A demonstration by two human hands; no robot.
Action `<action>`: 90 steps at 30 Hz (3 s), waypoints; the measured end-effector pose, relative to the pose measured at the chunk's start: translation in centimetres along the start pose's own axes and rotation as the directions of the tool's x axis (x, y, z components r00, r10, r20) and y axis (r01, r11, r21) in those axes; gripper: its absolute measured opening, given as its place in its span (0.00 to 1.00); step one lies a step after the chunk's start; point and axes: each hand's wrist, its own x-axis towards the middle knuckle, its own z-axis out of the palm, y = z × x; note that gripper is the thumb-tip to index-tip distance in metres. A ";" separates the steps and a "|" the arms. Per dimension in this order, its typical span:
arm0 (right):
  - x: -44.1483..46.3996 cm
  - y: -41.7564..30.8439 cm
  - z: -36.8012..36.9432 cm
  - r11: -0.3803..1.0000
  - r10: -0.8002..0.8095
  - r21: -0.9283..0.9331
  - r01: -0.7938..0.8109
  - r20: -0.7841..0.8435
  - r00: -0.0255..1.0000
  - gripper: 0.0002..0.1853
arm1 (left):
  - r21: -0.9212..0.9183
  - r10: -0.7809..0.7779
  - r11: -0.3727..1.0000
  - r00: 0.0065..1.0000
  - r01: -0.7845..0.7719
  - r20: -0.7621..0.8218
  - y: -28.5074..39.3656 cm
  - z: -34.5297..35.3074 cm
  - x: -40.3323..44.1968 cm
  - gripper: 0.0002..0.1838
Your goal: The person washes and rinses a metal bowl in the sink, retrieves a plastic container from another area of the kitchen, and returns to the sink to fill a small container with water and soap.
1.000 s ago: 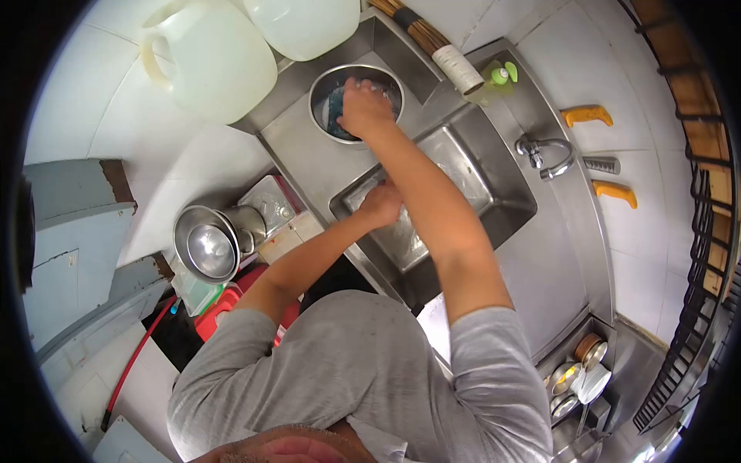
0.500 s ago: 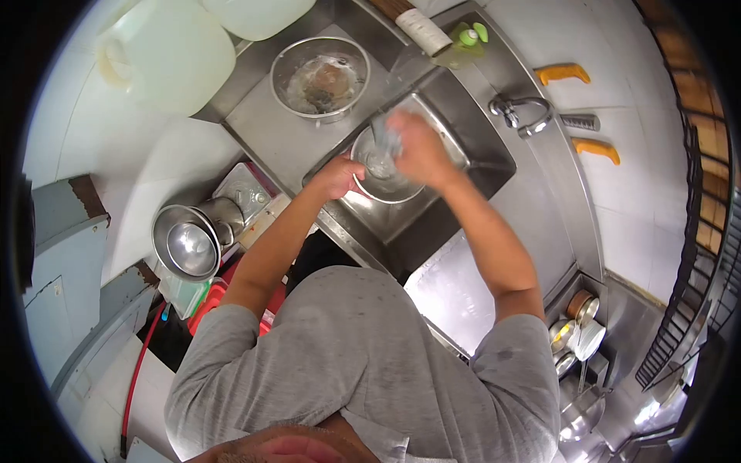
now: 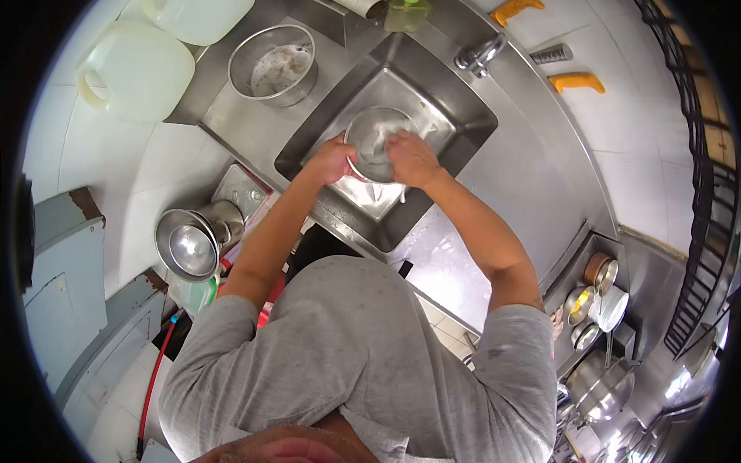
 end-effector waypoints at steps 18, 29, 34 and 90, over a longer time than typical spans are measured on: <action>-5.3 -3.5 1.8 0.916 -0.177 -0.343 0.210 0.124 0.976 0.21 | 0.777 -0.131 0.621 0.991 0.102 -0.026 3.6 -1.2 1.5 0.34; -2.0 -5.2 1.2 0.972 0.142 0.187 -0.142 0.016 0.990 0.39 | 0.481 0.117 0.876 0.958 0.024 -0.261 2.4 0.8 1.9 0.29; 1.9 -7.0 1.1 0.708 0.319 0.679 -0.195 -0.060 0.946 0.41 | 0.726 0.374 0.653 0.925 -0.216 -0.062 -3.1 -4.6 7.3 0.23; -0.9 -7.9 -2.2 0.975 0.006 0.221 0.035 -0.185 0.983 0.12 | -0.047 -0.193 0.976 0.947 0.212 0.255 6.2 -3.0 2.1 0.25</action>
